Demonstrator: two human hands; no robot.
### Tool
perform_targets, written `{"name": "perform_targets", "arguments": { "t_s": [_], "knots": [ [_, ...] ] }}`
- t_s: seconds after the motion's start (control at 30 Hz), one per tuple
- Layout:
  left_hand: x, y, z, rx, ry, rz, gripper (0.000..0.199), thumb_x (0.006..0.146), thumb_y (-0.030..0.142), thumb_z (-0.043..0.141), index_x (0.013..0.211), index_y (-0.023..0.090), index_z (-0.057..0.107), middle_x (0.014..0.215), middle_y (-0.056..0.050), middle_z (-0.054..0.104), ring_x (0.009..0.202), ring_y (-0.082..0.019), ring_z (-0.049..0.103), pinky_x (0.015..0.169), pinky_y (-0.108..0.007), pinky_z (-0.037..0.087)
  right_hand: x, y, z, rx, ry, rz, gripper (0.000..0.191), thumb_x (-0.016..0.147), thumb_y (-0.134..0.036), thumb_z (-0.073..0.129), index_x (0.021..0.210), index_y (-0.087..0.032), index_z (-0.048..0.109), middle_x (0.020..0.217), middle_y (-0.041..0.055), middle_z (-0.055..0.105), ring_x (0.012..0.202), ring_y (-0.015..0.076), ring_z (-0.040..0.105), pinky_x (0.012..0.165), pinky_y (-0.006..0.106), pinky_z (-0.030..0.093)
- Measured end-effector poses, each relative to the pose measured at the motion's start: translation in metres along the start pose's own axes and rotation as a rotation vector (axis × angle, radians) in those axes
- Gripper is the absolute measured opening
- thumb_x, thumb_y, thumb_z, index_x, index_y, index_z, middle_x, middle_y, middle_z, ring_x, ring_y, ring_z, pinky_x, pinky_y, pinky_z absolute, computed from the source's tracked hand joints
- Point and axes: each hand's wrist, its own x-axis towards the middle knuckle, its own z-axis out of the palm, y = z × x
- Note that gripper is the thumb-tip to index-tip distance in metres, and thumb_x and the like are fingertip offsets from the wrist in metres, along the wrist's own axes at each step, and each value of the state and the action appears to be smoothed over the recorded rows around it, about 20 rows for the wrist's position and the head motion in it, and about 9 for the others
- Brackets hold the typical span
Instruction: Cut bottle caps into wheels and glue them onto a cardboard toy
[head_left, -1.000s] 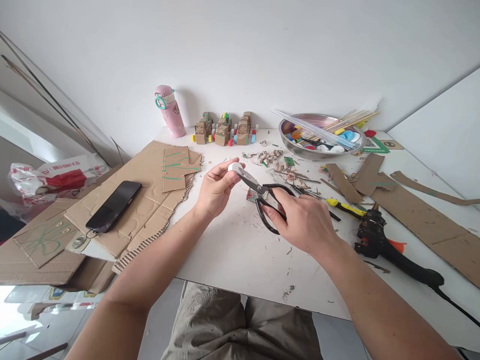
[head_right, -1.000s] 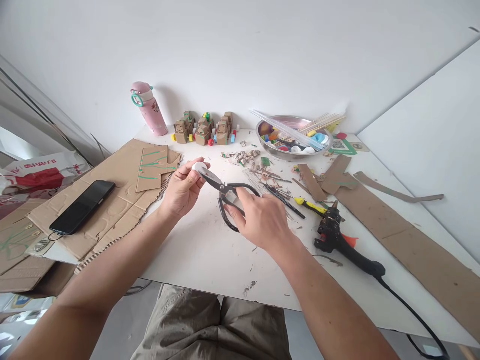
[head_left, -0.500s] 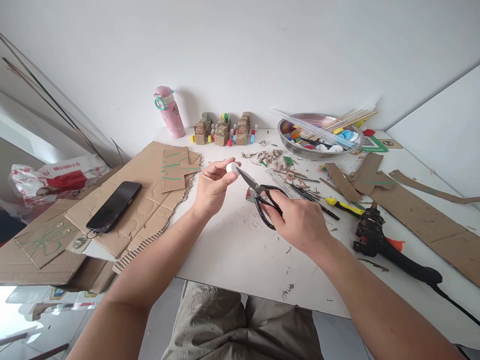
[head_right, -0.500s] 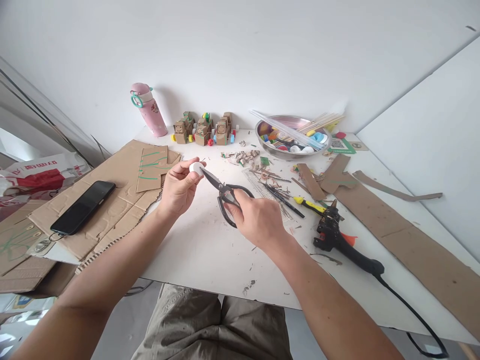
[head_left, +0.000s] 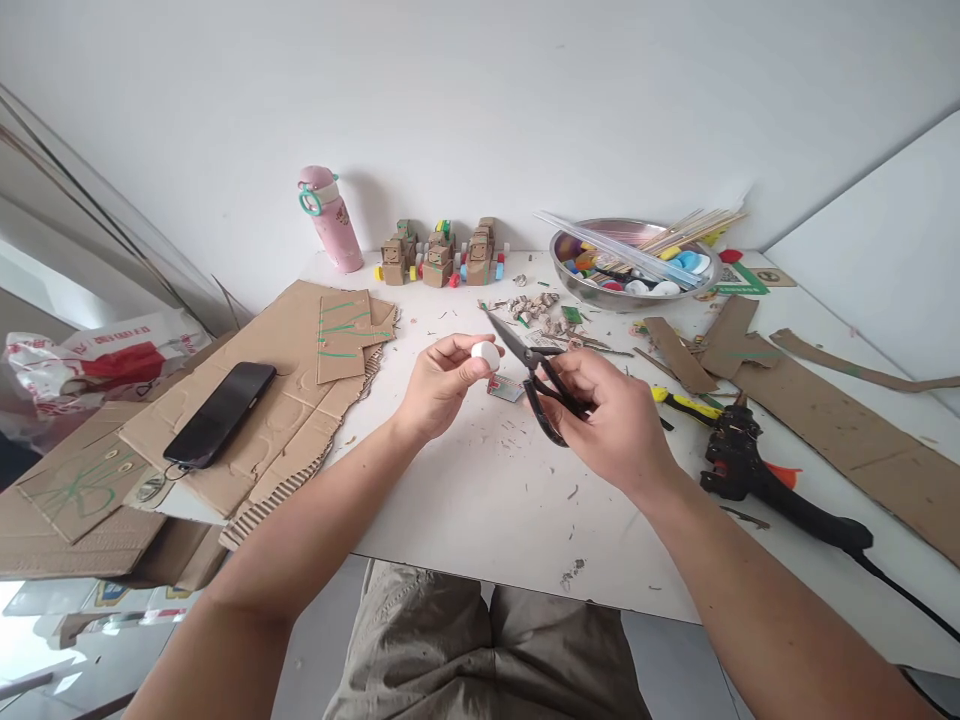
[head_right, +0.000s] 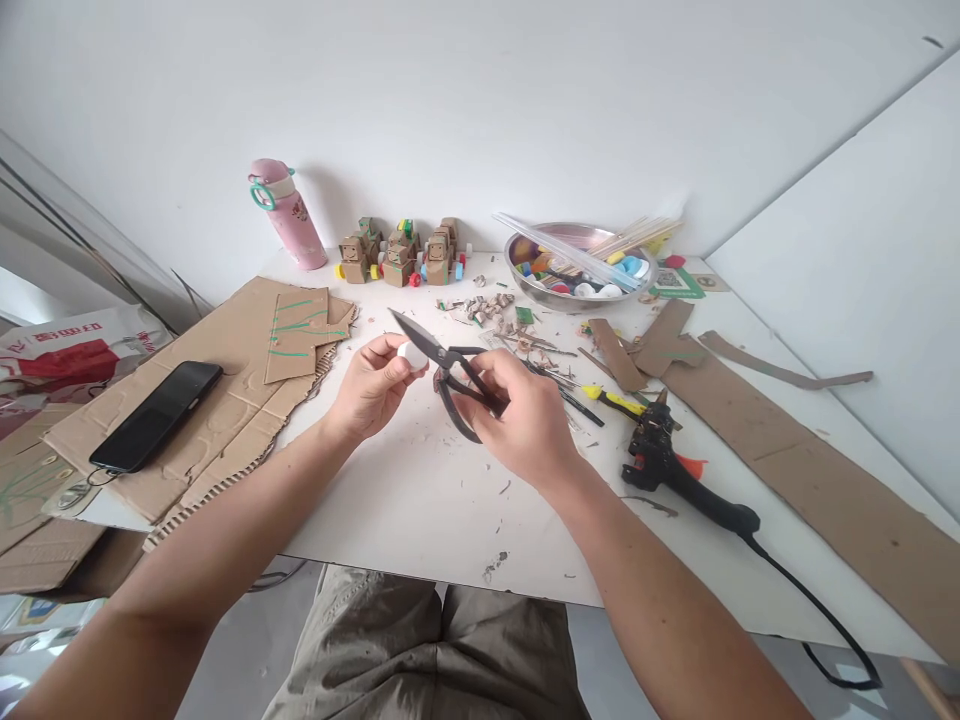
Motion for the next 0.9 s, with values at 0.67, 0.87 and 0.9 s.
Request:
{"name": "perform_targets", "arguments": {
  "t_s": [0.67, 0.87, 0.9],
  "knots": [
    [-0.014, -0.011, 0.011, 0.137, -0.093, -0.034, 0.053, 0.046, 0.051, 0.108, 0.075, 0.020, 0.077, 0.074, 0.000, 0.076, 0.071, -0.016, 0.073, 0.068, -0.030, 0.061, 0.004, 0.001, 0.009, 0.311, 0.034, 0.078, 0.064, 0.064, -0.073, 0.091, 0.071, -0.026, 0.048, 0.073, 0.0004, 0.069, 0.061, 0.0154, 0.061, 0.052, 0.029, 0.050],
    [-0.014, -0.011, 0.010, 0.151, -0.112, -0.039, 0.052, 0.048, 0.053, 0.107, 0.076, 0.021, 0.078, 0.075, 0.000, 0.077, 0.071, -0.016, 0.073, 0.067, -0.029, 0.060, 0.007, 0.003, 0.006, 0.308, 0.006, 0.086, 0.064, 0.064, -0.069, 0.093, 0.071, -0.026, 0.047, 0.070, -0.0015, 0.064, 0.064, 0.0172, 0.064, 0.052, 0.029, 0.051],
    [-0.015, -0.011, 0.010, 0.156, -0.117, -0.042, 0.051, 0.049, 0.053, 0.107, 0.077, 0.021, 0.078, 0.075, -0.001, 0.077, 0.072, -0.016, 0.073, 0.067, -0.030, 0.061, 0.006, 0.004, 0.006, 0.302, 0.007, 0.081, 0.063, 0.065, -0.069, 0.092, 0.072, -0.026, 0.047, 0.070, -0.0016, 0.063, 0.065, 0.0171, 0.064, 0.053, 0.029, 0.051]
  ]
}}
